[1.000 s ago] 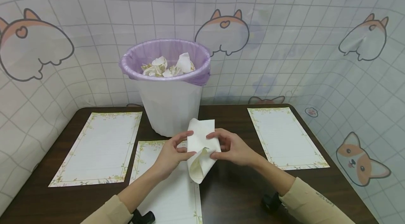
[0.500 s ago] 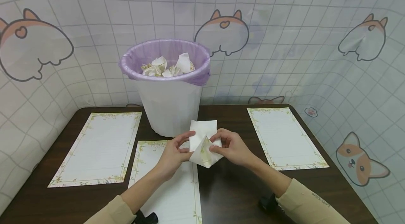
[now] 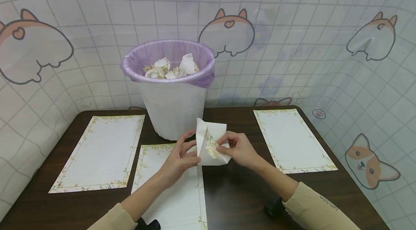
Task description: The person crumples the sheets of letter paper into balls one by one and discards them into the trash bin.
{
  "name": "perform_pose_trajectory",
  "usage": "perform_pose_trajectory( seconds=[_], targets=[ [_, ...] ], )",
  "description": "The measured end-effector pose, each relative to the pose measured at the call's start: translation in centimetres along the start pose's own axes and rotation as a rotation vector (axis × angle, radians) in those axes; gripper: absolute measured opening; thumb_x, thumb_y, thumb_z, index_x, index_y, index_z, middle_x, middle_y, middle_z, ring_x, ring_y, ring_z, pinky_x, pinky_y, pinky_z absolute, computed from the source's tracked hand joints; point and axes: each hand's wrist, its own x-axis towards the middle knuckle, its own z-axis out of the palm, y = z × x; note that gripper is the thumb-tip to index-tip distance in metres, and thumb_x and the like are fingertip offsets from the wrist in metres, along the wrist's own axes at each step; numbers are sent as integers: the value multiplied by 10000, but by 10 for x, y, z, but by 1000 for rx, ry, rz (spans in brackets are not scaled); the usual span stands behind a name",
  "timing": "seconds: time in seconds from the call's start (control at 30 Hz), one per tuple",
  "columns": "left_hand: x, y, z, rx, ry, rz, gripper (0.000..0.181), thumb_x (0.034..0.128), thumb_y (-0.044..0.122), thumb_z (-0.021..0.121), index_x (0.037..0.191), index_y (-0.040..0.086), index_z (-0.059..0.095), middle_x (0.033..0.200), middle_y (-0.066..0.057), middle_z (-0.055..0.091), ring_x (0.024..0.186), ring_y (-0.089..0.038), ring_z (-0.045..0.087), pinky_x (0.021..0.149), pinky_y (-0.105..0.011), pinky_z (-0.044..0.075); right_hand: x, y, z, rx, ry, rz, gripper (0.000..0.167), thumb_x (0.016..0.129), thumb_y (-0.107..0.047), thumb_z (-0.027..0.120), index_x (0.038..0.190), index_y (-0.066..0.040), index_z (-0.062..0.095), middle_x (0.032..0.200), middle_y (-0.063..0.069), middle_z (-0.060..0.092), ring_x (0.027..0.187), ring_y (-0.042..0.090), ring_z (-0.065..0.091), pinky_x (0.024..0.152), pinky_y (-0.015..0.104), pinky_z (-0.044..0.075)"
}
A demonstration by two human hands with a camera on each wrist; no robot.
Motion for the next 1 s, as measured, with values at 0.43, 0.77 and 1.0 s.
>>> perform_pose_trajectory(
  seconds=[0.43, 0.77, 1.0],
  targets=[
    [5, 2, 1, 142, 68, 38, 962, 845, -4, 836, 1595, 200, 268, 1466, -159, 489, 1228, -326, 613, 910, -398, 565, 2, 2, 7, 51, 1, 11, 92, 831, 112, 756, 896, 47, 755, 977, 133, 712, 807, 185, 637, 667, 292, 568],
    [4, 2, 1, 318, 151, 145, 749, 847, -52, 813, 1478, 173, 477, 1373, -163, 504, 1175, -341, 611, 833, -342, 584, 7, -3, 15, 11, 2, 25, 85, 832, 92, 764, 883, 24, 768, 960, 88, 726, 863, 192, 609, 675, 265, 529],
    [7, 1, 2, 381, 171, 352, 417, 855, -134, 752, 1234, 15, 661, 1311, -149, 549, 1223, -324, 557, 838, -288, 563, 7, -2, 23, 31, 41, 92, 98, 808, 109, 745, 865, 31, 761, 945, 105, 727, 841, 181, 625, 664, 255, 529]
  ],
)
